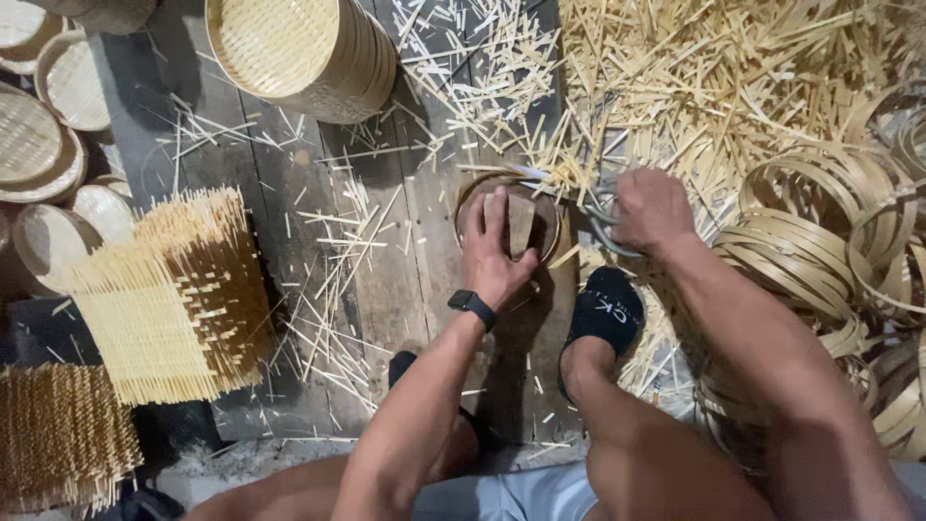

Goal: The person sits on the floor of a bamboo workshop and uses scissors to trim bamboo strips, fitting them around a round wooden block inside a bamboo steamer rim. They press the woven bamboo panel into place, reposition the steamer parts, and continue cutting and fitting strips around the rim.

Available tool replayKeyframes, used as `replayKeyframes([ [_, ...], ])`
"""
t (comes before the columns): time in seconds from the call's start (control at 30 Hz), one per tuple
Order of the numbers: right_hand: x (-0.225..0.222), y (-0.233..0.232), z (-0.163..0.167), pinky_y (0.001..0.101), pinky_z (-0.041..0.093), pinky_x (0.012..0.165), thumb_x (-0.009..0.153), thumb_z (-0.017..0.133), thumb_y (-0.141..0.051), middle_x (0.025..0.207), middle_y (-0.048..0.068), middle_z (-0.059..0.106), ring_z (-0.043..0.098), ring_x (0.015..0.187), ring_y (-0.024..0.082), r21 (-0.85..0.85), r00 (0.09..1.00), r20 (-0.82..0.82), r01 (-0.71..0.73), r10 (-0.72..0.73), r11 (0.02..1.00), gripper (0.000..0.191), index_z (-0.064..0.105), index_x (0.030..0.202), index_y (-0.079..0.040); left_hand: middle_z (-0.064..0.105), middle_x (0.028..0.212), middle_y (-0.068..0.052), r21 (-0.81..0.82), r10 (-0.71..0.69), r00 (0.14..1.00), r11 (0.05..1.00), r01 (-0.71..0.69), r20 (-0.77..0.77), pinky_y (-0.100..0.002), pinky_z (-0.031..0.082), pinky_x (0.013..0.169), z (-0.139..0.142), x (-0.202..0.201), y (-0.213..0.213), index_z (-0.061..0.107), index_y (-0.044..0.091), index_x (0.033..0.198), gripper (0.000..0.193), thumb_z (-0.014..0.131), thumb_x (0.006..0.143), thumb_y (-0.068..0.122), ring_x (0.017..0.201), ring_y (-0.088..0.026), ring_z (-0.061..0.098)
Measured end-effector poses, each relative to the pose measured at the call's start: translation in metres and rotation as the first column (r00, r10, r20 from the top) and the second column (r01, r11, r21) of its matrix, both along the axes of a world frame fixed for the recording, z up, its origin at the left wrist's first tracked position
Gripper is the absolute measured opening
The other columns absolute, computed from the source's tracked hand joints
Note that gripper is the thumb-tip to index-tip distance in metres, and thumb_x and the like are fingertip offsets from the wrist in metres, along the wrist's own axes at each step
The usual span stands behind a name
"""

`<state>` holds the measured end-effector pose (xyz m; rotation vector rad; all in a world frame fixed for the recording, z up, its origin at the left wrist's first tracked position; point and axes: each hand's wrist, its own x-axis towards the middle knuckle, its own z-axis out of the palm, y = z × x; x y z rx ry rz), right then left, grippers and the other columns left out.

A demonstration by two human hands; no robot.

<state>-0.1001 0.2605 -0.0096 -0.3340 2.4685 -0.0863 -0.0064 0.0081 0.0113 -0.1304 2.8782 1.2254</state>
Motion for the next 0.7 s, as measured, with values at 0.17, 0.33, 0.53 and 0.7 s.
replayKeyframes([
  [0.17, -0.002, 0.007, 0.001, 0.0378, 0.054, 0.079, 0.095, 0.063, -0.041, 0.093, 0.011, 0.059, 0.059, 0.087, 0.022, 0.102, 0.983, -0.095, -0.148, 0.158, 0.984, 0.036, 0.062, 0.112, -0.009, 0.042, 0.154, -0.026, 0.067, -0.048, 0.995, 0.996, 0.054, -0.082, -0.049, 0.037, 0.121, 0.001, -0.004, -0.007, 0.024, 0.006, 0.158, 0.114, 0.086, 0.063, 0.018, 0.143, -0.044, 0.042],
  [0.33, -0.009, -0.007, -0.005, 0.0375, 0.053, 0.081, 0.096, 0.062, -0.049, 0.09, 0.01, 0.058, 0.059, 0.086, 0.022, 0.112, 0.973, -0.134, -0.174, 0.189, 0.978, 0.043, 0.066, 0.1, -0.006, 0.049, 0.15, -0.021, 0.08, -0.207, 0.977, 0.976, 0.202, 0.058, -0.048, 0.041, 0.117, 0.006, -0.009, -0.019, 0.036, 0.013, 0.155, 0.11, 0.086, 0.057, 0.01, 0.141, -0.043, 0.046],
  [0.53, -0.002, 0.017, 0.002, 0.0382, 0.055, 0.077, 0.09, 0.068, -0.044, 0.089, 0.009, 0.057, 0.059, 0.084, 0.022, 0.046, 0.964, -0.185, -0.185, 0.19, 0.982, 0.04, 0.067, 0.11, -0.009, 0.046, 0.137, -0.022, -0.132, -0.175, 0.982, 0.974, 0.183, 0.065, -0.056, 0.036, 0.113, 0.006, -0.009, -0.018, 0.039, 0.026, 0.154, 0.111, 0.092, 0.058, 0.011, 0.128, -0.047, 0.041],
  [0.7, -0.004, -0.012, -0.012, 0.0395, 0.055, 0.075, 0.081, 0.071, -0.057, 0.082, 0.011, 0.057, 0.057, 0.077, 0.024, 0.031, 0.927, -0.311, -0.212, 0.211, 0.977, 0.056, 0.066, 0.099, -0.004, 0.051, 0.146, -0.013, -0.126, -0.291, 0.944, 0.942, 0.311, 0.157, -0.053, 0.037, 0.123, 0.017, -0.019, -0.023, 0.045, 0.034, 0.158, 0.111, 0.084, 0.058, 0.006, 0.139, -0.041, 0.042],
])
